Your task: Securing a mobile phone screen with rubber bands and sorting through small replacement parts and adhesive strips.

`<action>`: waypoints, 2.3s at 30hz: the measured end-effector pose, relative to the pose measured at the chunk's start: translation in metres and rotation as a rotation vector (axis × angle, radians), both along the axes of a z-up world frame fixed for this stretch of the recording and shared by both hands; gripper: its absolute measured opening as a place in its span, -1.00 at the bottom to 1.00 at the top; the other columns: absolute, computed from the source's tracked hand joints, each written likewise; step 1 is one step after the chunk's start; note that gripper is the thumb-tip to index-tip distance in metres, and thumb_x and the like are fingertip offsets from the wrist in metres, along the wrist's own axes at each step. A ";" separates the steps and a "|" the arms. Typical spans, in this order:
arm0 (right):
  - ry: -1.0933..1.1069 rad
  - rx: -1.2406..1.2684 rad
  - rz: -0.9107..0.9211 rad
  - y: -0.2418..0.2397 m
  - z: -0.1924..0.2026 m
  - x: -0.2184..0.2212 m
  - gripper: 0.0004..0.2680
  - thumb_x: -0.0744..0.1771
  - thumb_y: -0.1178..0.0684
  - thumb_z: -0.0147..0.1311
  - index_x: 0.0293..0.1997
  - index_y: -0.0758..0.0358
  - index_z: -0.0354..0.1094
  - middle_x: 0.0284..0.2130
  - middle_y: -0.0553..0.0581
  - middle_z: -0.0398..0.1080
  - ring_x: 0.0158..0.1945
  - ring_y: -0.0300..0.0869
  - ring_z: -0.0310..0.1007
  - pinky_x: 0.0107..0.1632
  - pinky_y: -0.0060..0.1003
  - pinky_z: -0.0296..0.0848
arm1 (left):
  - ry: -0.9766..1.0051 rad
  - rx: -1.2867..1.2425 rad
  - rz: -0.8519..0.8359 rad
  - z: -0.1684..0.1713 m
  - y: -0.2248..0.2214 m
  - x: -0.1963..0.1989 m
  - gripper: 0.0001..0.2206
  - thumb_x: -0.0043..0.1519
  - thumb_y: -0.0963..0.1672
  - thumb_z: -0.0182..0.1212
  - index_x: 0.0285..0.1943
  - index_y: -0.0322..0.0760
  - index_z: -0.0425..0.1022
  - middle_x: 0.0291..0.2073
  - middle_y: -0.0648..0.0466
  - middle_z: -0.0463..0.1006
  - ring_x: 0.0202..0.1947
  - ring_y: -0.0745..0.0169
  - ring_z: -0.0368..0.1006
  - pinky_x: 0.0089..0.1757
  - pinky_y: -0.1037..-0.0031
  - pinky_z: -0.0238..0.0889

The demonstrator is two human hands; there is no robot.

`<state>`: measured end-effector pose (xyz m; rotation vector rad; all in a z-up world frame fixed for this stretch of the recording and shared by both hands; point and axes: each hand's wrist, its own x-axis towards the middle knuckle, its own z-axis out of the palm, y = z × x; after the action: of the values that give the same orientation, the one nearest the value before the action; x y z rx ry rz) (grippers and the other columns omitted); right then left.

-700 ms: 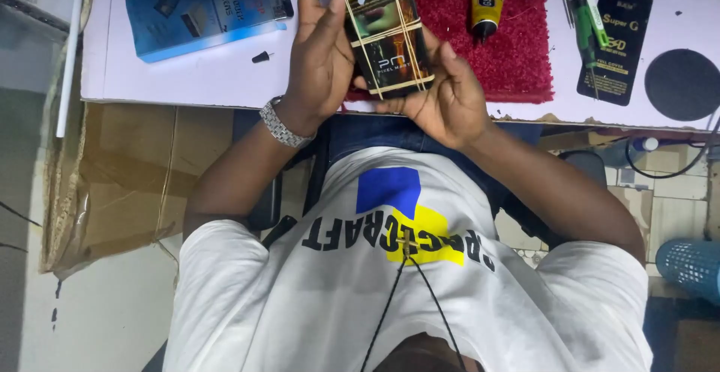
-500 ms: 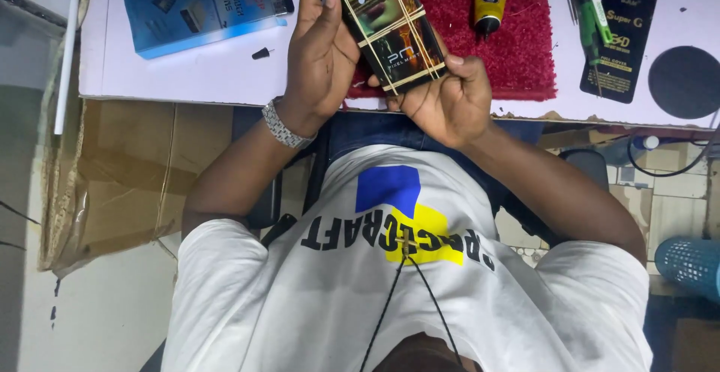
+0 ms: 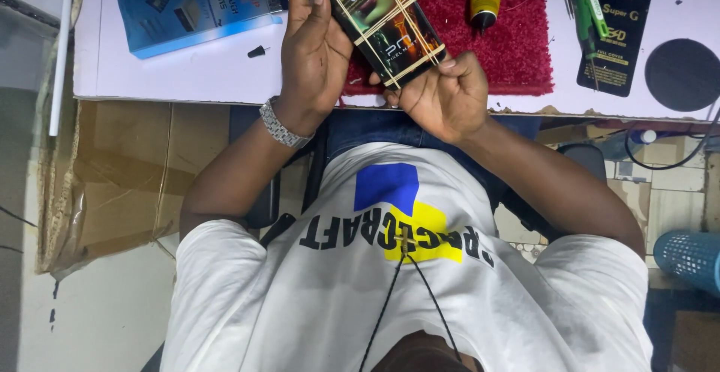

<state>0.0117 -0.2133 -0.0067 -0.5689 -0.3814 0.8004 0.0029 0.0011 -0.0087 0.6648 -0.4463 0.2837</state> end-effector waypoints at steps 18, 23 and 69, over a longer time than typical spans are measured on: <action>-0.743 -0.426 -0.427 0.001 0.032 -0.034 -0.37 0.54 -0.40 -0.14 0.73 0.15 -0.35 0.72 0.15 -0.38 0.82 0.07 -0.42 0.83 0.23 -0.22 | 0.299 0.311 -0.008 0.040 -0.003 -0.036 -0.14 0.37 0.19 0.24 0.75 -0.11 -0.08 0.65 -0.06 0.24 0.57 0.02 0.33 0.47 0.18 0.31; -1.413 -0.987 -0.918 -0.002 0.015 -0.051 -0.36 0.53 -0.37 -0.20 0.75 0.00 -0.56 0.68 0.20 -0.02 0.73 0.04 0.01 0.66 0.11 -0.04 | 0.091 0.206 -0.234 -0.011 -0.024 -0.051 -0.02 0.27 0.31 0.20 0.73 -0.18 -0.08 0.66 -0.05 0.16 0.68 -0.02 0.15 0.59 0.02 0.16; -1.393 -0.779 -0.559 -0.009 0.044 -0.049 -0.27 0.50 -0.15 0.13 0.75 0.09 -0.54 0.74 0.28 -0.15 0.78 0.10 0.04 0.71 -0.03 0.11 | 0.613 -0.537 -0.394 0.105 -0.021 -0.079 -0.01 0.14 0.16 -0.35 0.81 -0.39 -0.20 0.71 -0.27 -0.05 0.66 -0.23 -0.09 0.52 -0.05 -0.14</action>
<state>-0.0376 -0.2227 0.0375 -1.8651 -1.1181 -0.1599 -0.0763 -0.0199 0.0958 0.1068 0.0990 -0.1788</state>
